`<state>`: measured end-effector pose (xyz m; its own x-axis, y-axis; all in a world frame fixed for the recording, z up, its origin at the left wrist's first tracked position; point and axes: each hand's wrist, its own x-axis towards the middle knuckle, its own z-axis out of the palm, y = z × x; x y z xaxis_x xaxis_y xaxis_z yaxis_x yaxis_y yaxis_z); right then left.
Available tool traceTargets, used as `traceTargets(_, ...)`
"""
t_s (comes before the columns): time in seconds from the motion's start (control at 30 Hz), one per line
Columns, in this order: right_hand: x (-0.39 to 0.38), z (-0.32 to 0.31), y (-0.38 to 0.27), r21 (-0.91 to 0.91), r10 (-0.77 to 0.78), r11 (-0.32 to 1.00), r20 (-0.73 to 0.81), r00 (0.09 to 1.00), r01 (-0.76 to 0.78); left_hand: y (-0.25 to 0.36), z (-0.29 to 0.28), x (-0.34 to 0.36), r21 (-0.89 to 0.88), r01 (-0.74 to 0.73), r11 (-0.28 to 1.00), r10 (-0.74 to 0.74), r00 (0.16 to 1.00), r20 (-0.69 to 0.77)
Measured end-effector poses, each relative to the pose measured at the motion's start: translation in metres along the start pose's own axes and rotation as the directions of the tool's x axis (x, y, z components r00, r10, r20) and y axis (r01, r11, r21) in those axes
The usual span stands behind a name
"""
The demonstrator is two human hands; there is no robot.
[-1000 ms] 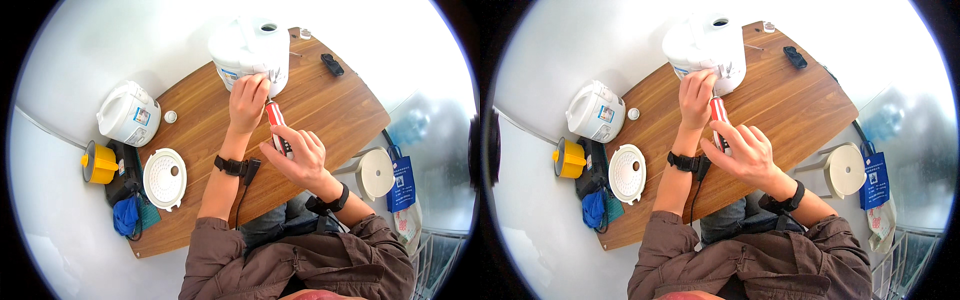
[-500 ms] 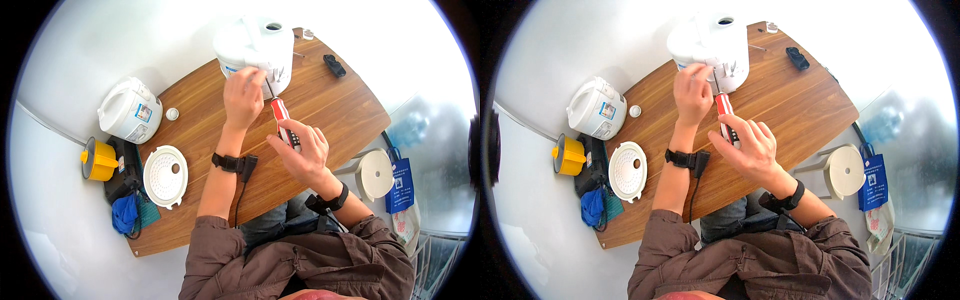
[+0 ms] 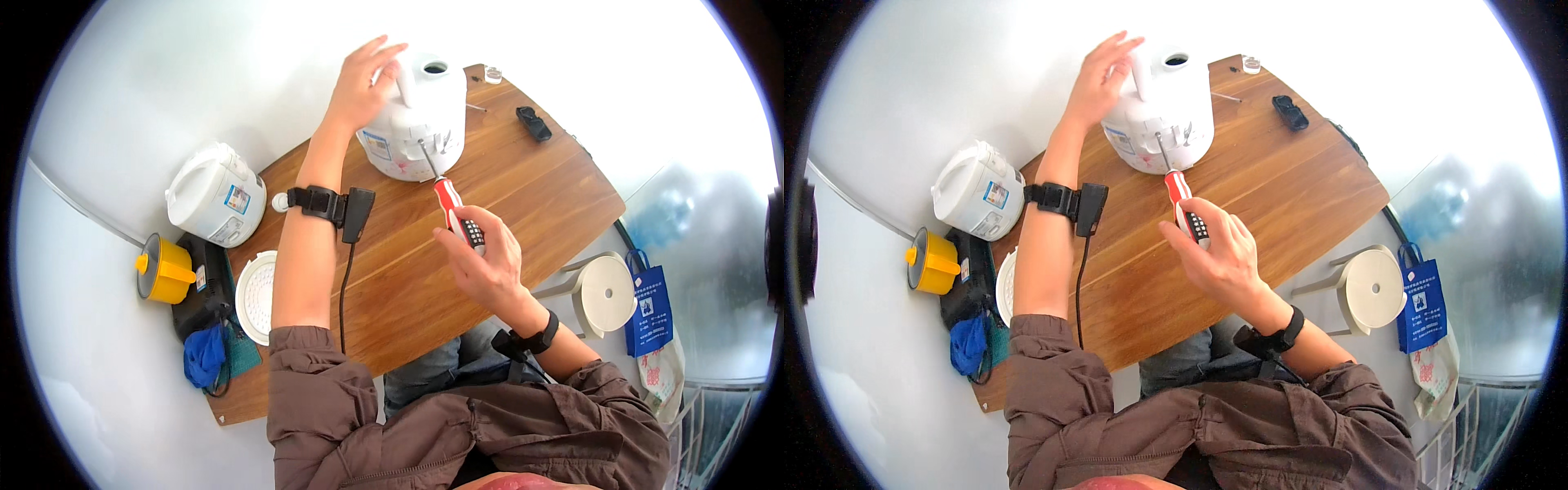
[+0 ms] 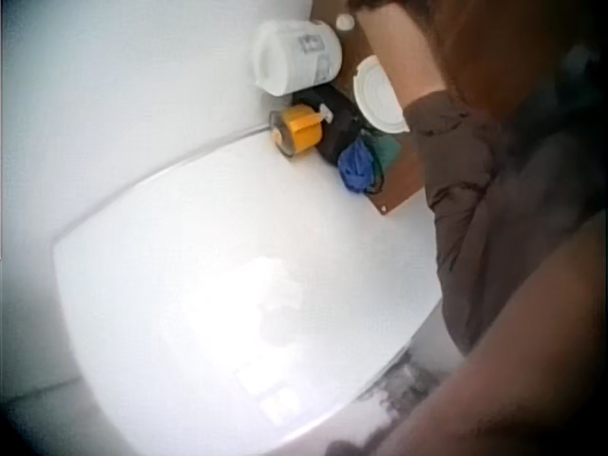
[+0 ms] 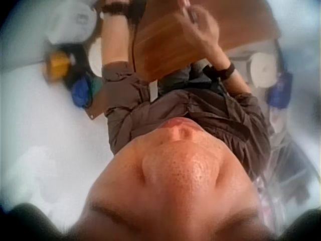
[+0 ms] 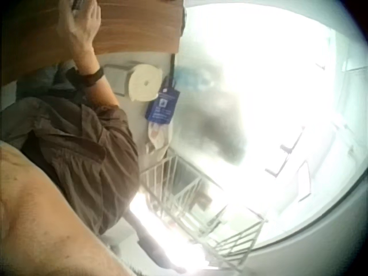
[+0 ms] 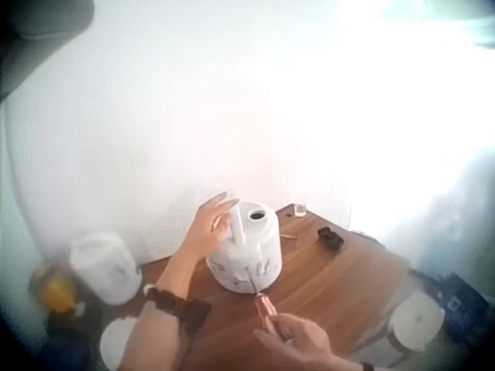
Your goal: The person disassembles a white rice cooker using a screwdriver, removes the lid and inner pot, and inspects the interior components. They then reassemble the cooker by placing the inner pot and lid back in place.
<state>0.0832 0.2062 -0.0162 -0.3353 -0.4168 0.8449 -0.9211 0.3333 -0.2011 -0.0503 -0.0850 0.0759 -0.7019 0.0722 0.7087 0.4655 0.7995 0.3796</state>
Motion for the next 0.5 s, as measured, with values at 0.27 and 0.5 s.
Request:
traceTargets(0.27,-0.003,-0.008,0.008,0.099,0.101,0.99,0.005,0.995,-0.101,0.015,0.007,-0.001,0.366,-0.006,0.93,-0.065,0.981,0.182)
traceTargets(0.5,-0.007,-0.017,0.026,0.191,0.17,0.967,-0.009,0.985,-0.165,0.038,0.013,-0.003,0.55,-0.101,0.829,0.027,0.989,0.142)
